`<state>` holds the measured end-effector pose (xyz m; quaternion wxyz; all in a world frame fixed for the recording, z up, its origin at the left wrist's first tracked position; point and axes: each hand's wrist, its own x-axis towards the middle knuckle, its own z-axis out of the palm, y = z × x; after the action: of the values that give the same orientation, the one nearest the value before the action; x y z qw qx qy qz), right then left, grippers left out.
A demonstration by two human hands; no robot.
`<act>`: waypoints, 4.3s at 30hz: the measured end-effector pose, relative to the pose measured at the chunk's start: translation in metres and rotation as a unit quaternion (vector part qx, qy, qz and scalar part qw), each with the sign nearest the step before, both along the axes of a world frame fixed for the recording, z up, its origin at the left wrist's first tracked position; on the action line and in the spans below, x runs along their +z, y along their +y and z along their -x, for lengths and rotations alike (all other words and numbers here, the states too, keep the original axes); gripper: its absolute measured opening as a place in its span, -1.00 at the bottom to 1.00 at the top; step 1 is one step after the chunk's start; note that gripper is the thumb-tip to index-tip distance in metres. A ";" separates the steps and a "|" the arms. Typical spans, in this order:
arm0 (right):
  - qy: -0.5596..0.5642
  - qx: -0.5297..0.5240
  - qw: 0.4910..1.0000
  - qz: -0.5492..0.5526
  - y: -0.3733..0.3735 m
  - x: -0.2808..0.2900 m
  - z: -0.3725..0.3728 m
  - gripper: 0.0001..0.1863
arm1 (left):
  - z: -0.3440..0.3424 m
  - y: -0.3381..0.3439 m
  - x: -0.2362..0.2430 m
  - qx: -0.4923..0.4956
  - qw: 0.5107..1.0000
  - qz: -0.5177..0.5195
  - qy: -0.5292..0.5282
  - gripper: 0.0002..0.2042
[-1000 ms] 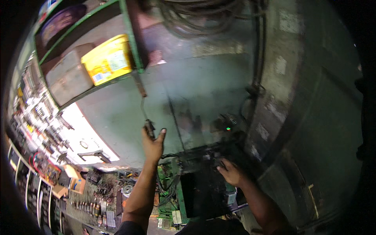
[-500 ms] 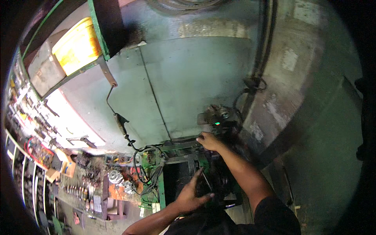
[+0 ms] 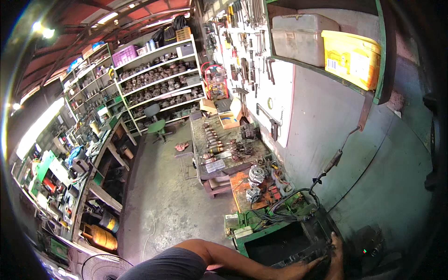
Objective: The person works under a vehicle, manipulating components and wires, then moves to a workbench to clean and assemble a mechanical part using a cloth and wrenches. The person wipes the part, aligns components, and tightens fasteners.
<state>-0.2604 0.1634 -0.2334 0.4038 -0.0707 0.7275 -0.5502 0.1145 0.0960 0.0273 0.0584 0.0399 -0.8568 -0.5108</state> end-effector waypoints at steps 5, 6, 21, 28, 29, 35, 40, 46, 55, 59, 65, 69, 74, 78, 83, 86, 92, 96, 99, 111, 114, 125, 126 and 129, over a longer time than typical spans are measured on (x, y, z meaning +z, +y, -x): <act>0.007 -0.186 0.975 0.122 0.023 -0.024 -0.019 -0.35 | 0.008 0.004 0.003 0.010 0.999 -0.039 -0.023 -0.03; 0.036 -0.175 0.973 0.148 0.029 -0.029 -0.021 -0.35 | 0.012 0.000 0.005 -0.011 0.996 -0.042 -0.076 0.03; 0.218 -0.479 0.848 -0.069 0.189 0.067 -0.202 -0.48 | -0.100 -0.136 -0.113 -0.199 0.953 0.002 -0.226 -0.72; 0.373 -0.177 0.861 0.298 0.148 0.285 -0.367 -0.68 | -0.215 -0.220 -0.178 -0.360 0.851 -0.132 -0.359 -0.35; 0.385 -0.075 0.872 0.292 0.122 0.297 -0.391 -0.75 | -0.224 -0.224 -0.175 -0.384 0.845 -0.132 -0.349 -0.31; 0.171 0.519 0.833 -0.082 -0.055 0.216 -0.457 -0.56 | -0.253 -0.224 -0.150 -0.357 0.872 -0.103 -0.320 -0.32; 0.081 0.521 0.845 -0.088 -0.102 0.152 -0.479 -0.37 | -0.281 -0.221 -0.146 -0.252 0.938 -0.014 -0.238 -0.46; 0.183 0.512 0.839 -0.016 -0.151 0.126 -0.489 -0.45 | -0.298 -0.227 -0.150 -0.172 0.961 0.030 -0.214 -0.59; 0.322 0.494 0.781 0.206 -0.108 0.015 -0.502 -0.58 | -0.368 -0.252 -0.177 -0.105 0.939 0.129 -0.302 -0.64; 0.331 0.496 0.800 0.060 -0.057 0.018 -0.505 -0.64 | -0.371 -0.217 -0.154 -0.042 0.955 0.175 -0.234 -0.63; 0.266 0.518 0.811 0.053 -0.021 0.037 -0.482 -0.68 | -0.351 -0.202 -0.150 -0.019 0.969 -0.002 -0.245 -0.61; -0.012 0.484 0.875 -0.012 0.005 0.046 -0.456 -0.57 | -0.355 -0.232 -0.168 0.029 0.961 -0.093 -0.258 -0.61; 0.181 0.199 0.955 -0.123 0.003 0.044 -0.445 -0.58 | -0.274 -0.237 -0.191 0.281 0.955 0.005 -0.089 -0.66; 0.262 0.380 0.856 -0.232 0.009 0.012 -0.449 -0.66 | -0.229 -0.245 -0.209 -0.171 0.907 0.222 -0.313 -0.58; -0.033 0.405 0.881 -0.240 0.095 0.007 -0.422 -0.54 | -0.219 -0.239 -0.179 -0.352 0.851 0.229 -0.316 -0.43; 0.018 0.387 0.865 -0.318 0.158 0.042 -0.369 -0.41 | -0.173 -0.221 -0.114 -0.181 0.960 0.180 -0.117 -0.54; 0.211 0.160 0.892 -0.368 0.215 0.063 -0.274 -0.38 | -0.027 -0.132 0.009 -0.164 0.939 0.240 0.183 -0.42; 0.130 0.210 0.903 -0.352 0.186 0.011 -0.296 -0.44 | 0.050 -0.090 0.033 -0.265 0.880 0.338 0.203 -0.38; 0.138 -0.020 0.939 -0.314 0.173 -0.028 -0.333 -0.42 | 0.083 -0.085 0.026 -0.336 0.849 0.356 0.198 -0.36; 0.052 -0.270 0.961 -0.041 0.146 0.023 -0.278 -0.16 | 0.051 -0.049 0.003 -0.126 0.920 0.353 0.117 -0.22; 0.004 -0.353 0.921 0.164 0.119 0.029 -0.301 -0.17 | 0.001 -0.046 0.029 -0.156 0.942 0.259 -0.146 -0.01; 0.005 -0.556 0.795 0.243 0.111 -0.004 -0.309 -0.28 | -0.101 -0.215 -0.050 0.080 0.969 0.190 -0.136 -0.38; -0.012 -0.553 0.801 0.230 0.121 0.000 -0.309 -0.27 | -0.135 -0.233 -0.075 0.112 0.958 0.207 -0.165 -0.39; -0.055 -0.549 0.802 0.228 0.175 0.011 -0.321 -0.25 | -0.265 -0.282 -0.143 0.140 0.865 0.253 -0.411 -0.32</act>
<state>0.0608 0.3385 -0.2219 0.0457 0.2810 0.4745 -0.8330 0.3790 -0.1862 -0.1155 -0.2197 0.3494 -0.8885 -0.2007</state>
